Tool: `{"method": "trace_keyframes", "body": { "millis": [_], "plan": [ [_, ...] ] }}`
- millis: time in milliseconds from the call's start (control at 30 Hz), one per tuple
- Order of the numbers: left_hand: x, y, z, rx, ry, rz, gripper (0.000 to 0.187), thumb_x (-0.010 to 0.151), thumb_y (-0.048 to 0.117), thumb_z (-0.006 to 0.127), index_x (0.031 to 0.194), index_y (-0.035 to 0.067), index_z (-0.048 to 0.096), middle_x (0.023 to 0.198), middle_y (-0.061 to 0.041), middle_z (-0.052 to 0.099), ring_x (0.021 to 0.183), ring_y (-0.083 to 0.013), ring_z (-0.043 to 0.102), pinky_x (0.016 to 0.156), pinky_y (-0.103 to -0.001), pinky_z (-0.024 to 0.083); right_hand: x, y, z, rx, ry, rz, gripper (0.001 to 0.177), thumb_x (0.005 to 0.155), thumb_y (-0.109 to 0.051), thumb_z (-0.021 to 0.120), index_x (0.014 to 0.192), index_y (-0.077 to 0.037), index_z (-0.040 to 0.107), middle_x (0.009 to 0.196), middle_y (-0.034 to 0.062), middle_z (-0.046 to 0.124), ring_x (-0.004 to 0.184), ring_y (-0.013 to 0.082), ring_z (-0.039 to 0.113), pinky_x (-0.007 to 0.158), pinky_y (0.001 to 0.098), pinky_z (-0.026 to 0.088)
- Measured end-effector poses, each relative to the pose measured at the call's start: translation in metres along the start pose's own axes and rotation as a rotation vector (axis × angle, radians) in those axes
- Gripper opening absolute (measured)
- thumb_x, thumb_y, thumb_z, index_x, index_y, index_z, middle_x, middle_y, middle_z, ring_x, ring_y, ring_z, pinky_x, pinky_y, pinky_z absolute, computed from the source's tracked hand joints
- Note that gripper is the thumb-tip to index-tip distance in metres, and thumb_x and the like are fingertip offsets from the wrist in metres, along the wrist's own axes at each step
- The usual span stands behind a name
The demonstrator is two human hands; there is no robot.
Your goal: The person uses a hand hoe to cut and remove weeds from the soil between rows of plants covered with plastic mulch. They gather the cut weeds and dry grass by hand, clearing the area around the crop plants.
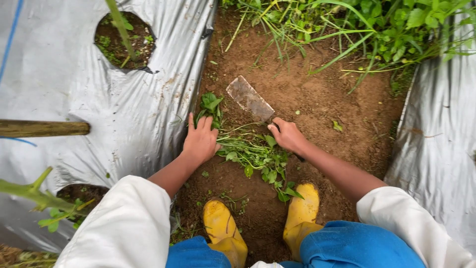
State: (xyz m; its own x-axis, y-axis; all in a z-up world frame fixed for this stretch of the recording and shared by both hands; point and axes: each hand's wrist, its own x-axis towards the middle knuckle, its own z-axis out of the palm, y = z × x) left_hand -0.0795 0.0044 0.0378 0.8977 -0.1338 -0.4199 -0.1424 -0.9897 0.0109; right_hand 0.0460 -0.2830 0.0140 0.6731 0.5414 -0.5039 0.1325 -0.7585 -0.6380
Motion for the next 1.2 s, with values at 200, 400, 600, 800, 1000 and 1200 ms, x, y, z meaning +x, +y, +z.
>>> {"method": "trace_keyframes", "body": {
  "millis": [200,400,600,800,1000,1200],
  "plan": [
    [-0.01,-0.007,-0.044,0.126,0.003,-0.125,0.082,0.086,0.077,0.063,0.129,0.007,0.062,0.159,-0.024,0.031,0.152,-0.0359,0.027,0.125,-0.063,0.0,-0.004,0.008,0.005,-0.017,-0.1,0.023,0.031,0.105,-0.03,0.057,0.114,-0.002,0.07,0.097,0.0283,0.075,0.094,0.0493,0.073,0.078,0.0551,0.059],
    [-0.004,-0.014,-0.021,0.035,0.237,0.066,0.046,0.097,0.05,0.069,0.1,0.005,0.077,0.108,-0.012,0.067,0.125,-0.0317,0.057,0.128,-0.066,0.015,-0.026,-0.017,-0.003,-0.074,-0.184,0.028,0.039,0.103,-0.031,0.056,0.128,-0.003,0.068,0.125,0.0267,0.071,0.118,0.0437,0.069,0.097,0.0512,0.057],
    [0.034,-0.047,0.057,-0.083,0.337,0.08,0.021,0.092,0.041,0.072,0.101,0.022,0.068,0.09,0.002,0.065,0.102,-0.0204,0.061,0.104,-0.065,0.045,-0.019,0.0,-0.003,-0.012,-0.119,0.025,0.038,0.107,-0.028,0.053,0.127,0.0,0.067,0.113,0.0283,0.073,0.105,0.0453,0.071,0.087,0.0557,0.06],
    [0.011,-0.034,-0.019,-0.215,0.425,0.221,0.01,0.09,0.022,0.067,0.098,0.02,0.073,0.1,0.002,0.073,0.113,-0.0187,0.065,0.123,-0.059,0.024,-0.021,0.019,0.004,-0.064,-0.211,-0.001,0.025,0.107,-0.025,0.055,0.112,-0.007,0.071,0.082,0.0146,0.074,0.056,0.018,0.061,0.054,0.0315,0.054],
    [0.009,-0.033,-0.019,-0.372,0.478,0.318,0.018,0.077,0.017,0.063,0.094,0.016,0.07,0.102,-0.002,0.069,0.112,-0.0235,0.065,0.12,-0.058,0.039,-0.017,0.034,0.019,-0.06,-0.23,-0.028,0.026,0.108,-0.026,0.054,0.115,-0.004,0.067,0.08,0.0141,0.069,0.052,0.0178,0.057,0.047,0.0269,0.048],
    [0.022,-0.03,0.031,-0.373,0.555,0.369,0.009,0.077,0.021,0.061,0.076,0.022,0.07,0.075,0.003,0.067,0.084,-0.02,0.071,0.104,-0.044,0.056,-0.001,0.046,0.041,0.044,0.036,0.003,0.032,0.108,-0.031,0.055,0.117,-0.002,0.065,0.082,0.0228,0.07,0.065,0.036,0.071,0.054,0.0453,0.052]
  ]
}}
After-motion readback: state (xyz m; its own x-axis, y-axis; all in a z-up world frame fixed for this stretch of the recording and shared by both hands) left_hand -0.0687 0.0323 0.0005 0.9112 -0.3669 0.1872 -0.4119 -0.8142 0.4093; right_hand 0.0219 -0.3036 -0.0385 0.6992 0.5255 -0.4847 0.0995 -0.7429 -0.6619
